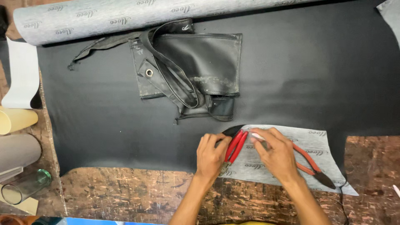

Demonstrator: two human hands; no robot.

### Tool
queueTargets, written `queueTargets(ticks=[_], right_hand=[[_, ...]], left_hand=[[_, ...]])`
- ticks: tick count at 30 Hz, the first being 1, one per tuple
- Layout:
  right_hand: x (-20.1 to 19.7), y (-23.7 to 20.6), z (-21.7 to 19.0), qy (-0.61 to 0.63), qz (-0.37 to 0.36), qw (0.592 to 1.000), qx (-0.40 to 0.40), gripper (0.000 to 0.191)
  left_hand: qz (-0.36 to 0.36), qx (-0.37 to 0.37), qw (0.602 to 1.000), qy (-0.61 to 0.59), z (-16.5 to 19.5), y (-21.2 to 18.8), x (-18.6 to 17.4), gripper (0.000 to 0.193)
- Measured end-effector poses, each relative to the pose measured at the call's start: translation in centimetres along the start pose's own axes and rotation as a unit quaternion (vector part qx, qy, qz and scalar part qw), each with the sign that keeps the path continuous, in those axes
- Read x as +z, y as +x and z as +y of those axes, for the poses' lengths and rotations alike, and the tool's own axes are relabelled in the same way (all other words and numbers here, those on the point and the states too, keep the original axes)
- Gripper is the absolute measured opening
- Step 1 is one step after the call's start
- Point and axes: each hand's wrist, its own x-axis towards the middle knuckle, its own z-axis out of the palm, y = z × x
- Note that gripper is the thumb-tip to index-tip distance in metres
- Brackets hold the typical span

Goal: The person cuts black vinyl upholstery fabric on a workbench using red-handled shears, following the edge of a paper-backed pattern piece. They reposition the fabric and pattern, mark with chalk, and trim offcut strips away from the pattern edge.

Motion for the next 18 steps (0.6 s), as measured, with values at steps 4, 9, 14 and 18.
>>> queueTargets(ticks=[4, 9, 14, 18], right_hand=[[0.6, 1.5, -0.7, -0.026, -0.019, 0.997, -0.068, 0.035], [0.9, 2.9, 0.2, -0.069, -0.022, 0.994, -0.086, 0.034], [1.5, 2.7, 0.8, -0.047, -0.036, 0.998, -0.022, 0.036], [2.0, 2.9, 1.2, -0.049, -0.026, 0.998, -0.038, 0.034]], left_hand=[[0.004, 0.028, 1.000, 0.012, -0.7, -0.4, 0.2, 0.030], [0.004, -0.013, 1.000, -0.010, -0.9, -0.9, 0.5, 0.035], [0.008, -0.101, 0.994, -0.026, 0.2, -3.2, 0.1, 0.031], [-0.018, -0.104, 0.994, -0.017, 1.7, -5.3, 0.8, 0.031]])
